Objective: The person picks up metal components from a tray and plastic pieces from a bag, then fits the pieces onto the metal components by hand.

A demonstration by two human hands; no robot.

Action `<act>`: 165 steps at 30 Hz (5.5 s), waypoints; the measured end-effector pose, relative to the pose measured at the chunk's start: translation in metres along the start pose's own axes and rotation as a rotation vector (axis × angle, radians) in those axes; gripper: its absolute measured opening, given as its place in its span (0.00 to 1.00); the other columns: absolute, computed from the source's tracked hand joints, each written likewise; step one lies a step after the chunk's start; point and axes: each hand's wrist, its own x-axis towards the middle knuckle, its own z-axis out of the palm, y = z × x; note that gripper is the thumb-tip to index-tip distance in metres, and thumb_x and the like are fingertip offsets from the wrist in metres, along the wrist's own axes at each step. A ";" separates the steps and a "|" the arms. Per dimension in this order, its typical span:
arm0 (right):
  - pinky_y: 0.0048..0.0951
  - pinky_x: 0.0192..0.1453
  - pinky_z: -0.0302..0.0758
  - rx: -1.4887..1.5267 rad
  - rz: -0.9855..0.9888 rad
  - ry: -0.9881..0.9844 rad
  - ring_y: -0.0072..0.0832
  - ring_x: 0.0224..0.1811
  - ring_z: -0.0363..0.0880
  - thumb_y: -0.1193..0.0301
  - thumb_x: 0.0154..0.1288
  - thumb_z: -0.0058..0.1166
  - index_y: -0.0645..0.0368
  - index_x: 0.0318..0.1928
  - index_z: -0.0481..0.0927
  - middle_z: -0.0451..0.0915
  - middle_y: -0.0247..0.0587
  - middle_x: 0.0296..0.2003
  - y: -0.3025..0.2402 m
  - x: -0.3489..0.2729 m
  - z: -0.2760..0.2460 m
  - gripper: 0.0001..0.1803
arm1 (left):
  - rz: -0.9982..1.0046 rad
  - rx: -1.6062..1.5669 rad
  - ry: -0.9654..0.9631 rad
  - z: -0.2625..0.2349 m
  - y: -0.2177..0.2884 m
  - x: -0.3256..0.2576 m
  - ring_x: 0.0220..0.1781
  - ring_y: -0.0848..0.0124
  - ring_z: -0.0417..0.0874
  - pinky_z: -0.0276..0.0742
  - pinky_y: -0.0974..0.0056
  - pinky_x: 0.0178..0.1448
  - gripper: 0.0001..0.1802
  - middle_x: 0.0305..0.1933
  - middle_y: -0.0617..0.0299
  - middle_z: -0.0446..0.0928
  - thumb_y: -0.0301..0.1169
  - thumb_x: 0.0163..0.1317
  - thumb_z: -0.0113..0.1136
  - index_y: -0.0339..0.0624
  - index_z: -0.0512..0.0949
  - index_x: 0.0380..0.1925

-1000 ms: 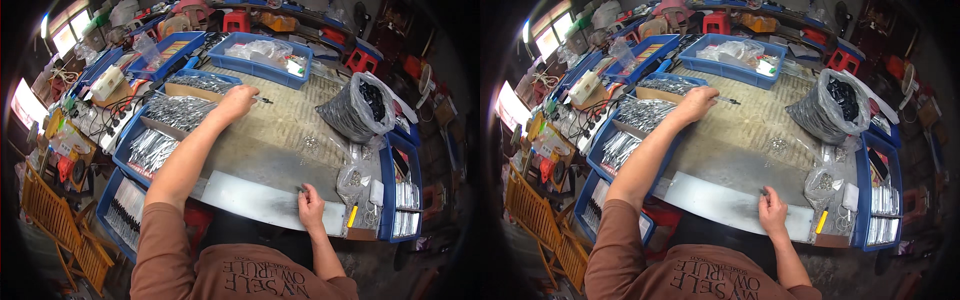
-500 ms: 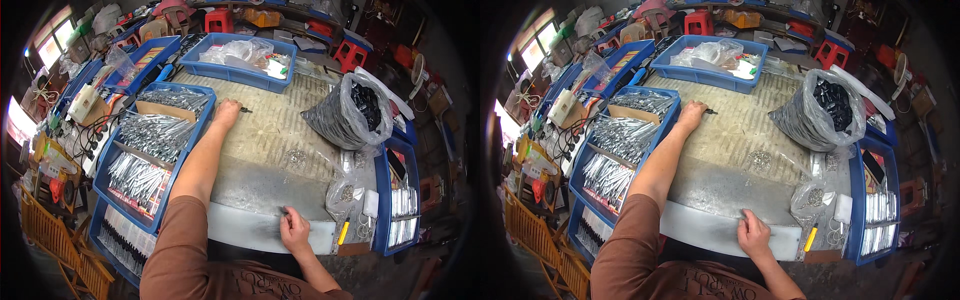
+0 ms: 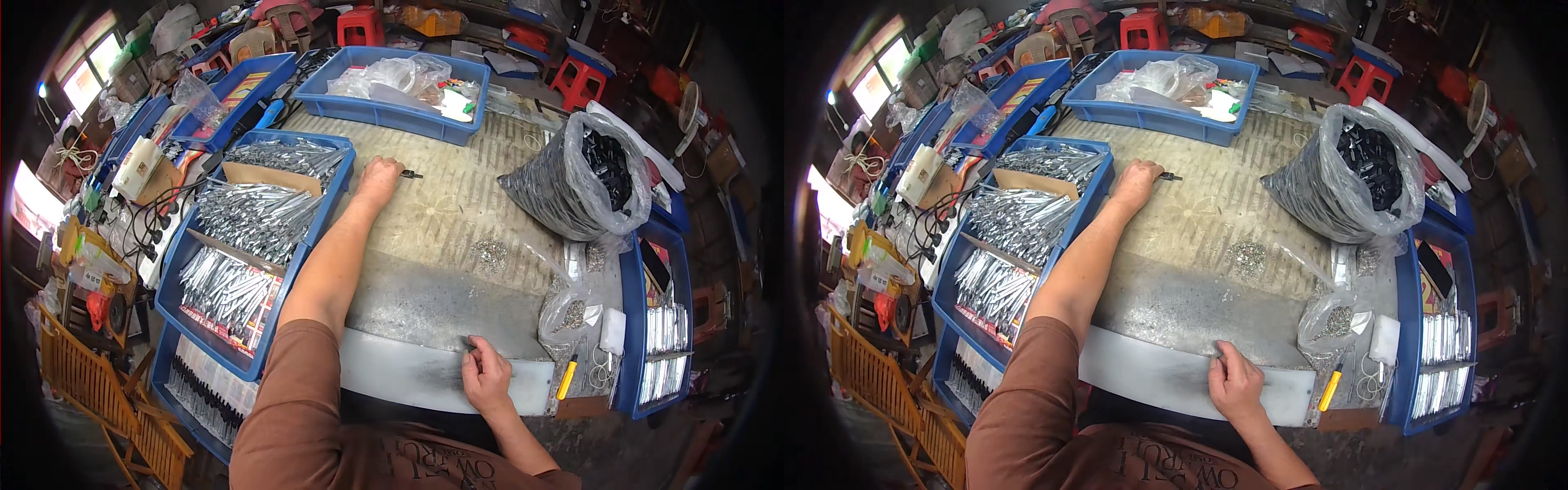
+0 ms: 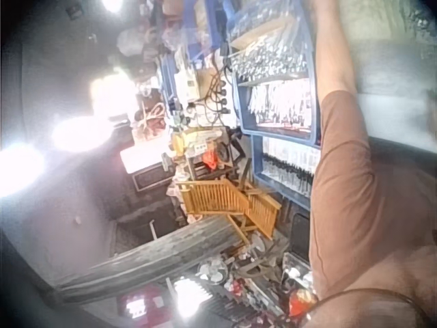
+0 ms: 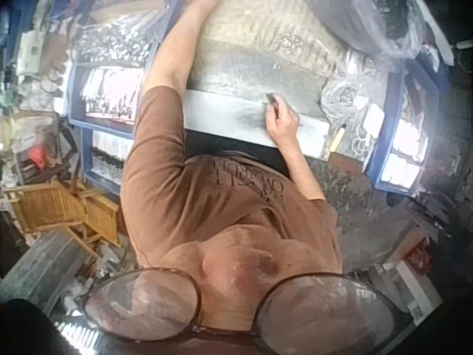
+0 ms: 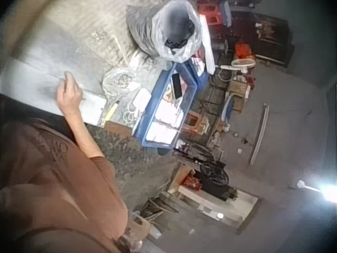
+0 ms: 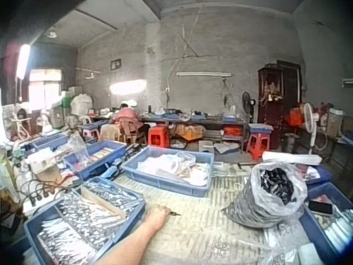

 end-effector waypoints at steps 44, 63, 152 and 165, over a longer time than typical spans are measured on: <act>0.27 0.31 0.70 0.019 0.060 0.015 0.27 0.23 0.73 0.76 0.55 0.49 0.65 0.37 0.75 0.75 0.42 0.22 0.001 -0.007 0.003 0.09 | -0.420 0.174 -0.397 -0.171 -0.064 -0.252 0.40 0.52 0.78 0.73 0.54 0.44 0.11 0.33 0.46 0.77 0.28 0.45 0.57 0.34 0.77 0.30; 0.31 0.30 0.71 0.003 0.032 0.037 0.36 0.25 0.77 0.76 0.55 0.49 0.65 0.35 0.75 0.77 0.48 0.25 0.000 -0.009 0.001 0.07 | -0.411 -1.048 -0.075 -0.216 0.009 -0.247 0.25 0.85 0.70 0.67 0.79 0.28 0.14 0.26 0.70 0.72 0.23 0.53 0.57 0.33 0.73 0.42; 0.19 0.25 0.63 0.093 0.436 -0.035 0.13 0.24 0.66 0.74 0.55 0.50 0.64 0.31 0.72 0.69 0.28 0.20 0.049 0.050 -0.245 0.06 | -0.381 -1.661 -0.456 -0.095 0.197 -0.185 0.23 0.76 0.73 0.69 0.74 0.26 0.01 0.28 0.61 0.75 0.21 0.54 0.57 0.34 0.74 0.26; 0.16 0.32 0.67 0.990 0.486 -0.606 0.13 0.28 0.68 0.71 0.60 0.52 0.61 0.36 0.70 0.72 0.29 0.28 -0.004 0.025 -0.092 0.08 | -0.423 -1.957 -0.477 -0.091 0.210 -0.184 0.25 0.76 0.74 0.71 0.73 0.26 0.06 0.26 0.62 0.75 0.25 0.56 0.57 0.36 0.76 0.33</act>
